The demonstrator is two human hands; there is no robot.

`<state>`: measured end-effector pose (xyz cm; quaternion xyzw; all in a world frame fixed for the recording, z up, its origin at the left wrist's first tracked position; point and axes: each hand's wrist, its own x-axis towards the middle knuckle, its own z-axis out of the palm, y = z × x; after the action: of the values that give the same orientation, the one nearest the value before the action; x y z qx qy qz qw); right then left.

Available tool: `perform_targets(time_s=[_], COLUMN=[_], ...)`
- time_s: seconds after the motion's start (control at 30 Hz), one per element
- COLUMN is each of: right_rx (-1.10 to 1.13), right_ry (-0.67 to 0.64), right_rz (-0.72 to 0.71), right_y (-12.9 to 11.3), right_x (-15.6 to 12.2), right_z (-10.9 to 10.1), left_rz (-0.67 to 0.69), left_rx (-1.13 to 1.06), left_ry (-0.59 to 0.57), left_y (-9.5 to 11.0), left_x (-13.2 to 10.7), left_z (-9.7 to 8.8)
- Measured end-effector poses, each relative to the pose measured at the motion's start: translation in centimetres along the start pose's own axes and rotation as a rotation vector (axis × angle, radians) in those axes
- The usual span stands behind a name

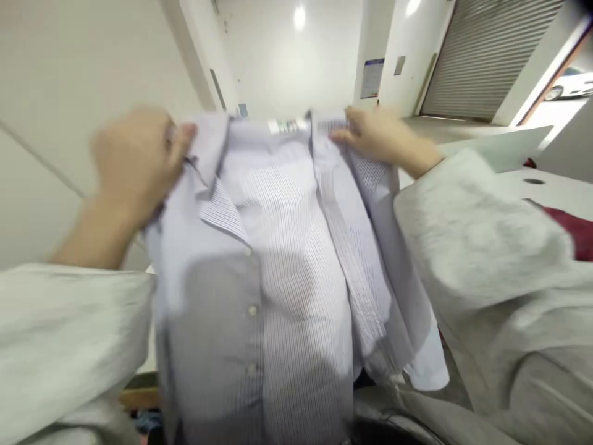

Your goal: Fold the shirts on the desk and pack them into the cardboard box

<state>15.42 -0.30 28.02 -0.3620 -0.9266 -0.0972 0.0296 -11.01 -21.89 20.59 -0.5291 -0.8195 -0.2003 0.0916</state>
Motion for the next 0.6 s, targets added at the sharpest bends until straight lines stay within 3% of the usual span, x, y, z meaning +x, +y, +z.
perform_targets(time_s=[0.07, 0.23, 0.33, 0.43, 0.6], right_rx=[-0.043, -0.053, -0.068, -0.052, -0.031], right_ry=[-0.124, -0.414, -0.529, -0.572, -0.691], right_rz=[-0.034, 0.004, 0.026, 0.066, 0.130], right_y=[0.7, 4.0, 5.0, 4.6, 4.2], right_x=[0.8, 2.7, 3.3, 2.7, -0.8], right_z=[5.6, 20.4, 26.8, 30.6, 34.9], left_rz=[-0.041, -0.070, -0.101, -0.125, -0.096], left_rx=[0.086, 0.082, 0.000, -0.027, -0.069], left_ry=[-0.083, -0.383, -0.519, -0.569, -0.699], left_y=[0.7, 1.3, 1.3, 1.6, 2.2], left_x=[0.9, 2.4, 2.2, 1.0, -2.4], left_z=[4.2, 21.2, 29.0, 32.6, 34.1])
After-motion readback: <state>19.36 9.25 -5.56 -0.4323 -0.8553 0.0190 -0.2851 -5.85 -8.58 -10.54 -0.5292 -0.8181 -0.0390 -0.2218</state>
